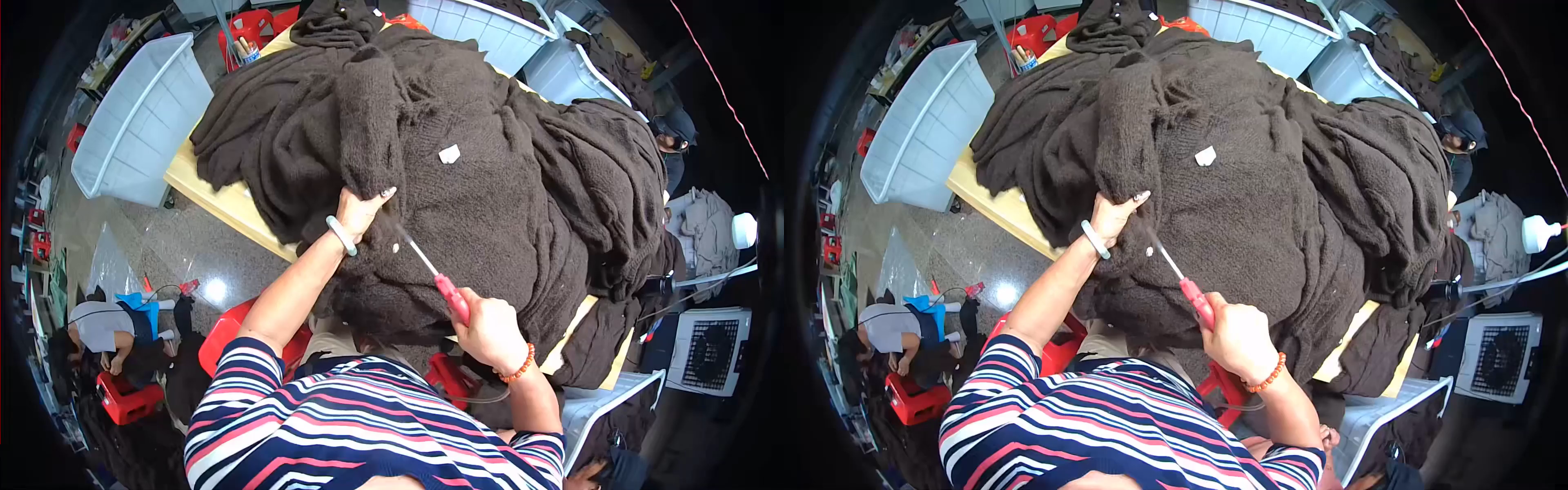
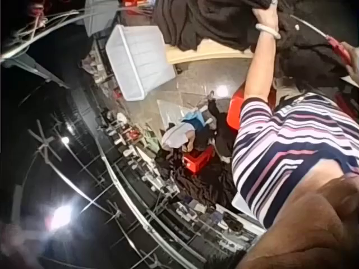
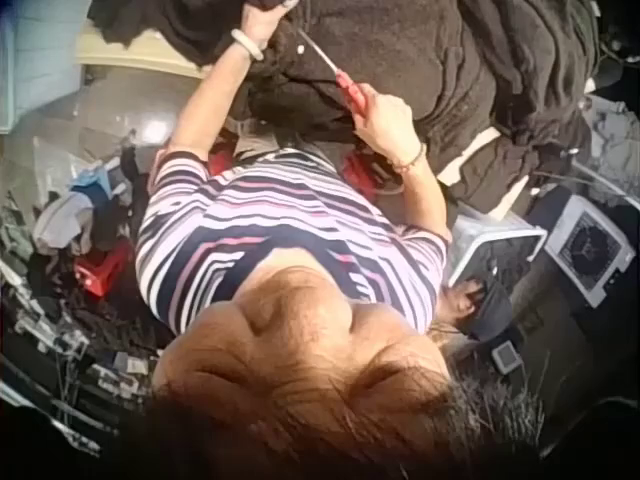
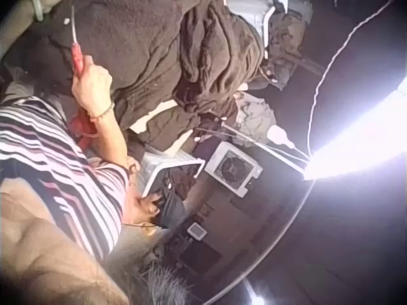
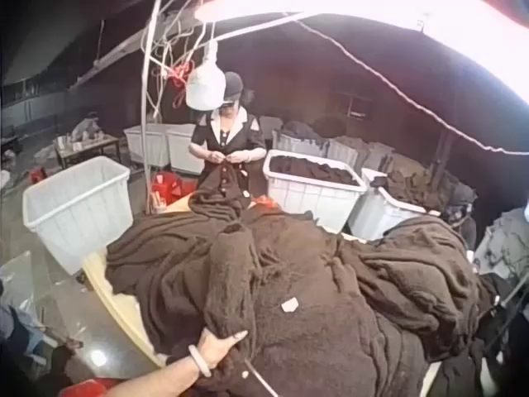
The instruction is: Trimming loose threads and removing small white markers from fabric using a small cutting tool.
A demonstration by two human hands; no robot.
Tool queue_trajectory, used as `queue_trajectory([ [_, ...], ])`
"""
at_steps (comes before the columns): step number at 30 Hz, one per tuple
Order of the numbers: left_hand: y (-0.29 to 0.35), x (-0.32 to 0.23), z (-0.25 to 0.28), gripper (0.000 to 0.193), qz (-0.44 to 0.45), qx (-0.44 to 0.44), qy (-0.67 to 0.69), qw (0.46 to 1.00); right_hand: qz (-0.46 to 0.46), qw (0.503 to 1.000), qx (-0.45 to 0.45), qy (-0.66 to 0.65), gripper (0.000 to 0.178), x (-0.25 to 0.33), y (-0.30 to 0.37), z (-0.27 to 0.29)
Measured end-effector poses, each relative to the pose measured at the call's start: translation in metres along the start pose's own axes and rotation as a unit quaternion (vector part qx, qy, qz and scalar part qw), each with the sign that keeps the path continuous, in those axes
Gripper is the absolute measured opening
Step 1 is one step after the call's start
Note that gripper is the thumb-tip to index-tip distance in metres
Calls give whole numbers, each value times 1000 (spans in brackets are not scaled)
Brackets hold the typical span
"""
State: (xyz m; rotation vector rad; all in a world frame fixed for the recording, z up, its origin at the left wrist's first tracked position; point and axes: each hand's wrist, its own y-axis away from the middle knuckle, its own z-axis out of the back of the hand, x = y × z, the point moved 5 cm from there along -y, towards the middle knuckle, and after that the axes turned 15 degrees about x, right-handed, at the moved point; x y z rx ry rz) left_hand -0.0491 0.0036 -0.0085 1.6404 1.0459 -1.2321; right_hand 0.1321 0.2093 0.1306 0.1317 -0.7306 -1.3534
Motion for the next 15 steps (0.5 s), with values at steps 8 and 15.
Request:
queue_trajectory([
  [8, 15, -9, 5, 29, -18, -5, 83, 996, 15, 998, -43, -51, 19, 7, 4, -3],
  [15, 21, -16, -10, 26, -51, -10, 63, 997, 20, 999, -14, -31, 21, 11, 11, -14],
])
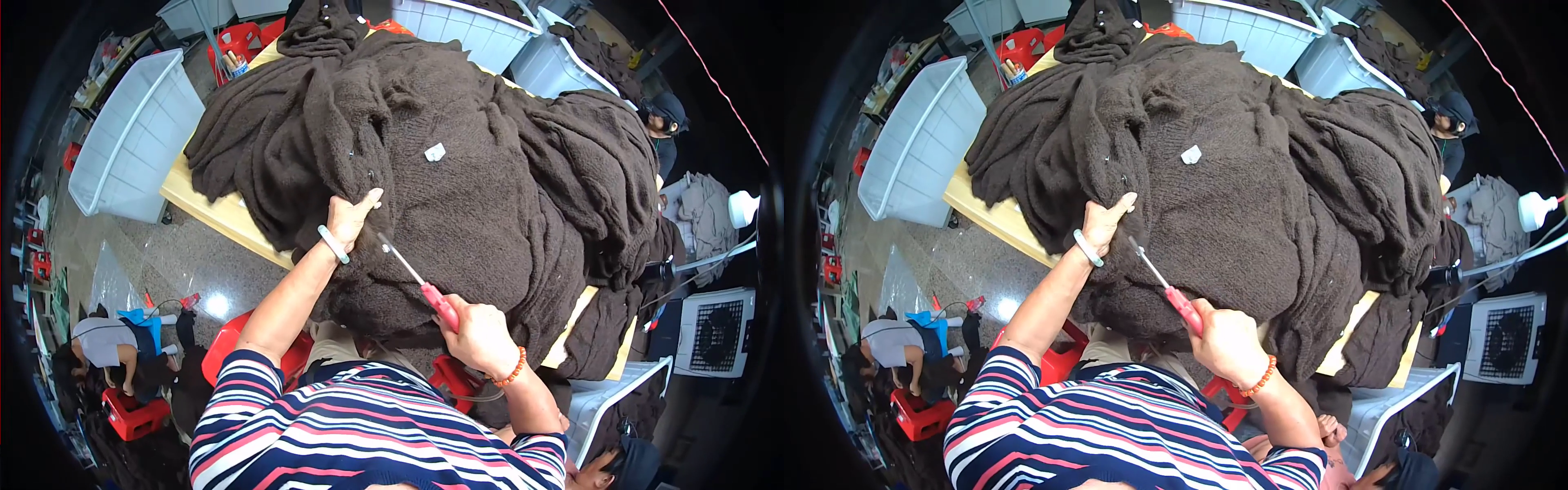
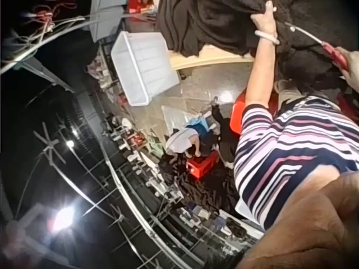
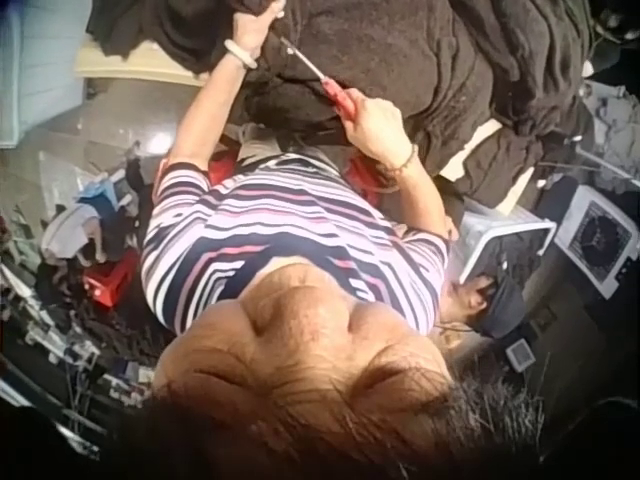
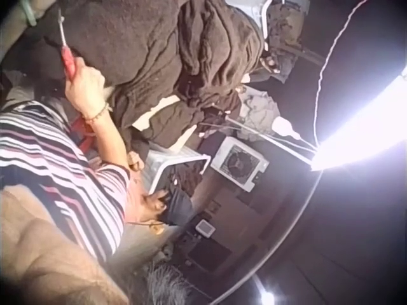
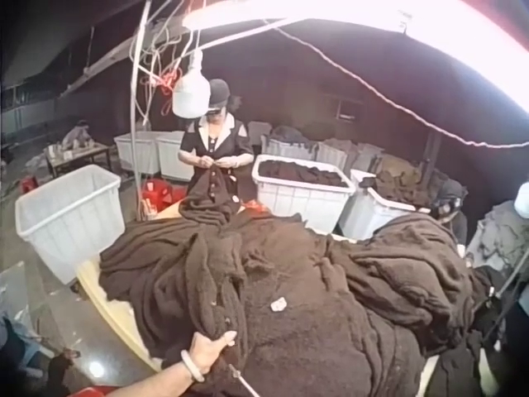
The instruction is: Trimming loose threads and removing small white markers from fabric using a small cutting tool.
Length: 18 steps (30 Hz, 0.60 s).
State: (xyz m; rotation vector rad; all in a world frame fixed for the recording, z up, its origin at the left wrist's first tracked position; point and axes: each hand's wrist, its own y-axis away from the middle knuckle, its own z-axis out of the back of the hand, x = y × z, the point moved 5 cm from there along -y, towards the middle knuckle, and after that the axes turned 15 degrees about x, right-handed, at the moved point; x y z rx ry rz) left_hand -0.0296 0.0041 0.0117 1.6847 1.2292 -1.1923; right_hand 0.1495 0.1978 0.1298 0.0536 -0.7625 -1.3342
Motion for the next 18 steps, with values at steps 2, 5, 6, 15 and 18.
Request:
queue_trajectory([
  [2, 1, 1, -1, 26, -7, 7, -14, 1000, 1, 1000, 6, 10, 21, 1, 0, -2],
  [5, 1, 11, 7, 25, 13, 0, 5, 1000, -13, 999, -30, -16, 20, -8, 1, 3],
  [6, 3, 9, 5, 25, 14, -1, 4, 1000, -12, 999, -28, -17, 20, -9, 4, 2],
  [15, 18, 6, 0, 37, 46, -14, -85, 995, -12, 999, 40, -7, 21, -13, 24, -16],
  [18, 38, -8, 1, 58, 68, -19, -199, 977, -8, 1000, 10, -28, 20, -15, 29, -13],
])
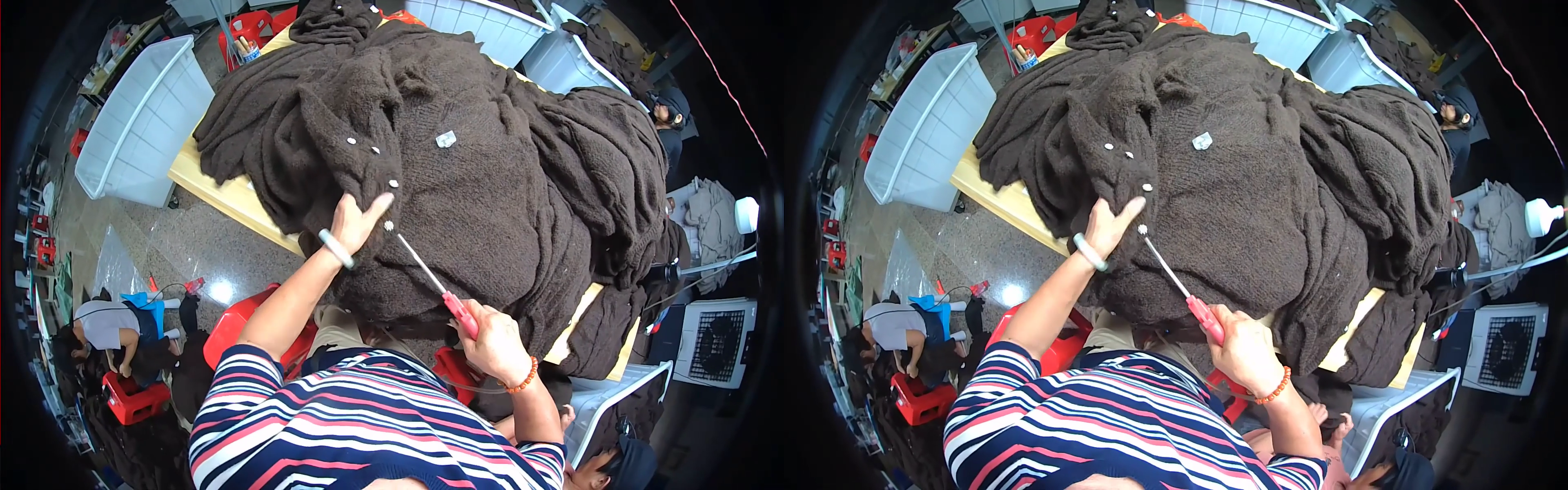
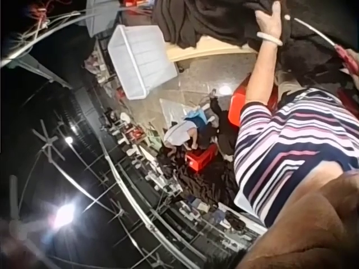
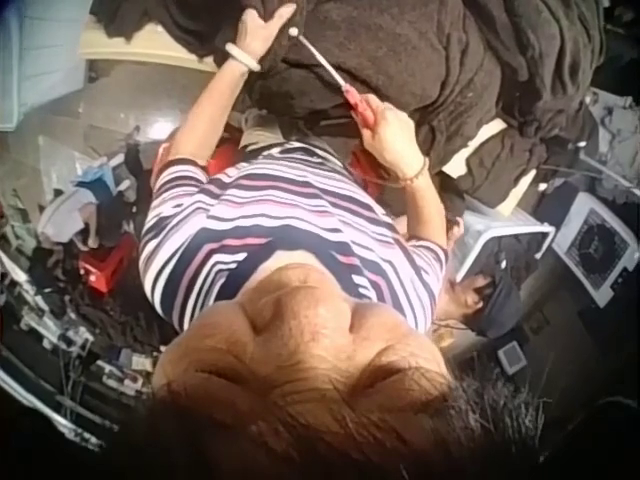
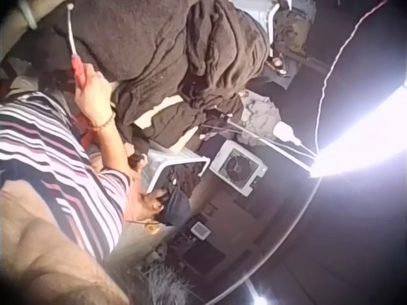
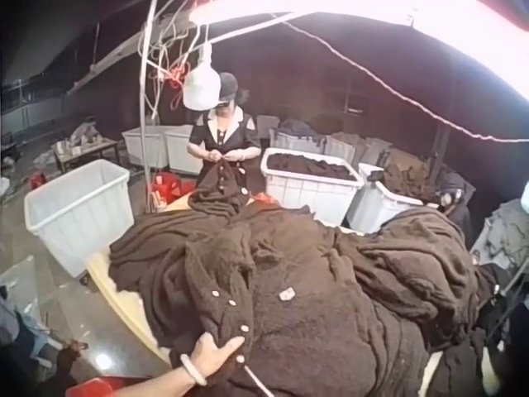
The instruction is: Trimming loose threads and removing small white markers from fabric using a small cutting tool.
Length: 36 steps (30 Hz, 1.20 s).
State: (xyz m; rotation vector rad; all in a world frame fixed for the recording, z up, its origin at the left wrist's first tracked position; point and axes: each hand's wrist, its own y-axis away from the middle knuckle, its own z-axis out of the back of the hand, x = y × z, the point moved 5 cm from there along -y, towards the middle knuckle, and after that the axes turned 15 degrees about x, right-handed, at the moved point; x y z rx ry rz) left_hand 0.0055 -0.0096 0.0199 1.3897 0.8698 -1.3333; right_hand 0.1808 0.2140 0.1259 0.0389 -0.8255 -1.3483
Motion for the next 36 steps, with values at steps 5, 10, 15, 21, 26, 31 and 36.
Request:
queue_trajectory([
  [5, 39, 1, -5, 69, -100, 14, -174, 980, 5, 999, -38, -7, 20, -9, 5, -7],
  [10, 25, 21, -4, 28, -43, 50, 69, 995, 0, 999, -17, 27, 21, -7, 9, -14],
  [15, 29, 22, -15, 25, -70, 90, 227, 967, 5, 998, 21, 61, 24, -1, 11, -18],
  [21, 33, 28, -15, 30, -25, 124, 226, 966, 30, 996, 76, 38, 27, 5, 7, -31],
  [26, 19, 19, 25, 72, -48, 26, 35, 998, 51, 997, -36, 35, 27, 3, 10, -11],
  [31, -21, 2, 49, 105, 2, -59, 188, 980, 52, 998, -45, 1, 27, 7, 6, -9],
  [36, -23, -26, 1, 73, -178, -10, -275, 945, 9, 999, -26, 46, 27, 10, -13, 0],
])
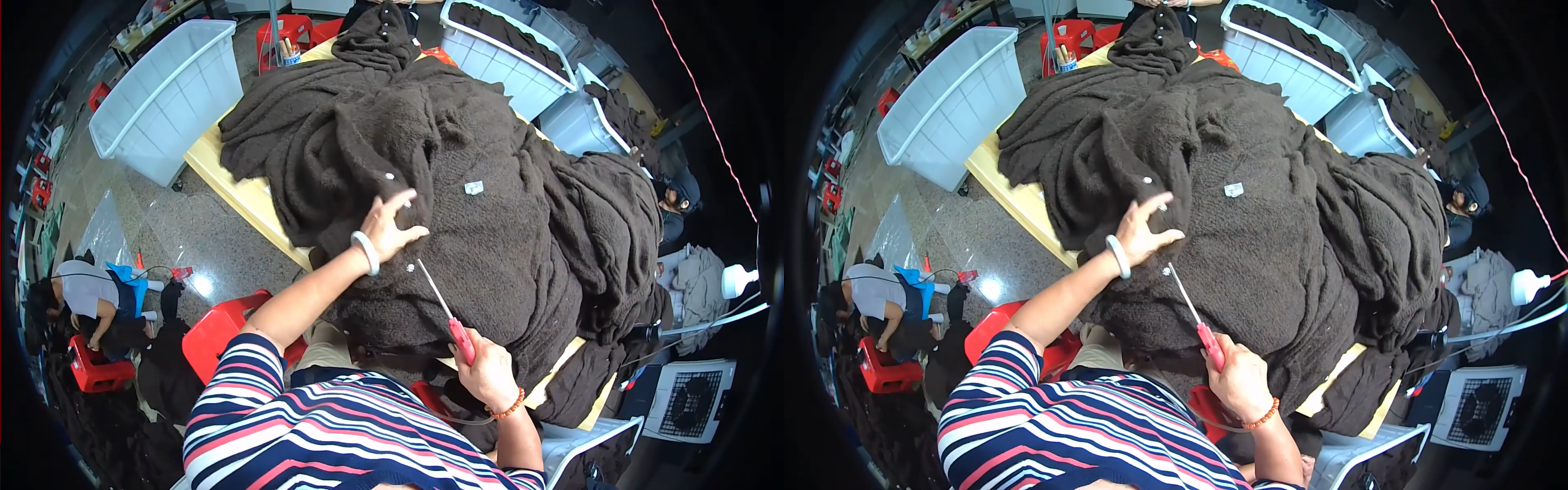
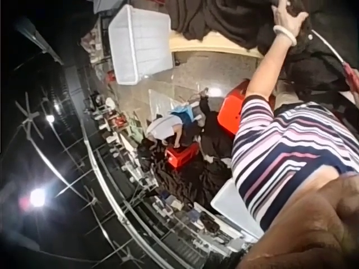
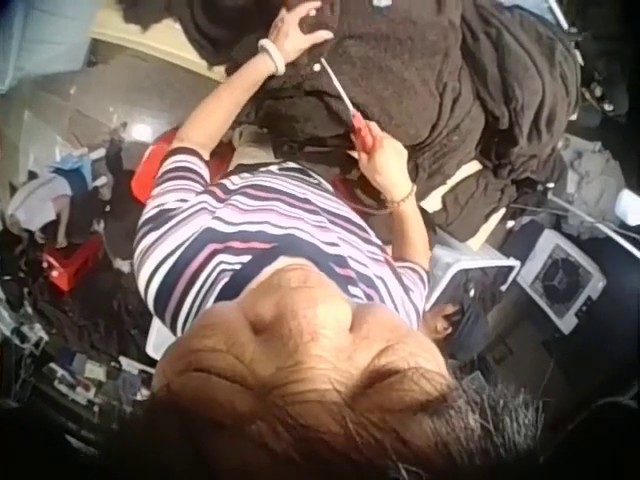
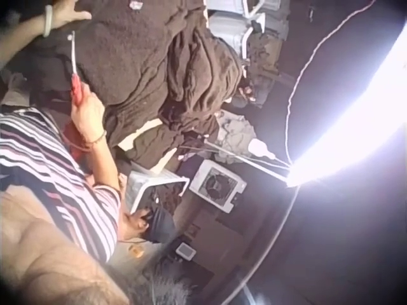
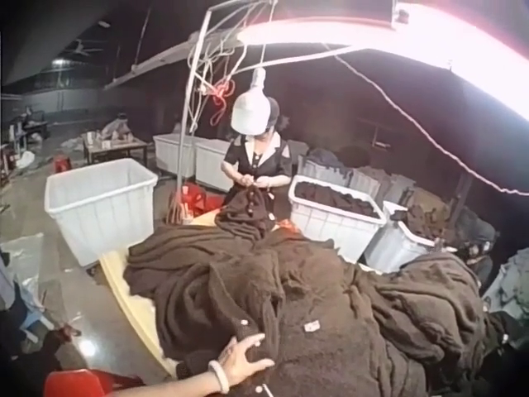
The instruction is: Trimming loose threads and removing small white markers from fabric using a small cutting tool.
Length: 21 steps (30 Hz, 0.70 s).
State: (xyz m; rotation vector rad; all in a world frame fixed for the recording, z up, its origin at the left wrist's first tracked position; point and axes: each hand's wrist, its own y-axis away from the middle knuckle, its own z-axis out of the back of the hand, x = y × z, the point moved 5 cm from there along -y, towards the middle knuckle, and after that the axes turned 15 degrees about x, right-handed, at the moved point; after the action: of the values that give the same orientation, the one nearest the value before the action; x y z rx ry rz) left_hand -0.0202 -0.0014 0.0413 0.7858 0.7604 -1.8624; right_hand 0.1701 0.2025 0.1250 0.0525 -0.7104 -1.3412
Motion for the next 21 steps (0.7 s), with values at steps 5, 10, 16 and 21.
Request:
queue_trajectory([
  [5, 12, 20, -24, 30, 33, -25, 64, 997, -22, 998, 42, 49, 27, -6, -7, 4],
  [10, 16, 19, -20, 31, 15, -21, 19, 999, -26, 999, 1, 33, 19, 8, -42, 23],
  [16, 13, 37, 21, 39, 25, -230, -36, 972, 0, 1000, -7, 21, 18, 11, -63, 30],
  [21, -33, 127, 23, 73, 215, -178, 184, 943, 5, 1000, 11, 29, 25, 15, -67, 28],
])
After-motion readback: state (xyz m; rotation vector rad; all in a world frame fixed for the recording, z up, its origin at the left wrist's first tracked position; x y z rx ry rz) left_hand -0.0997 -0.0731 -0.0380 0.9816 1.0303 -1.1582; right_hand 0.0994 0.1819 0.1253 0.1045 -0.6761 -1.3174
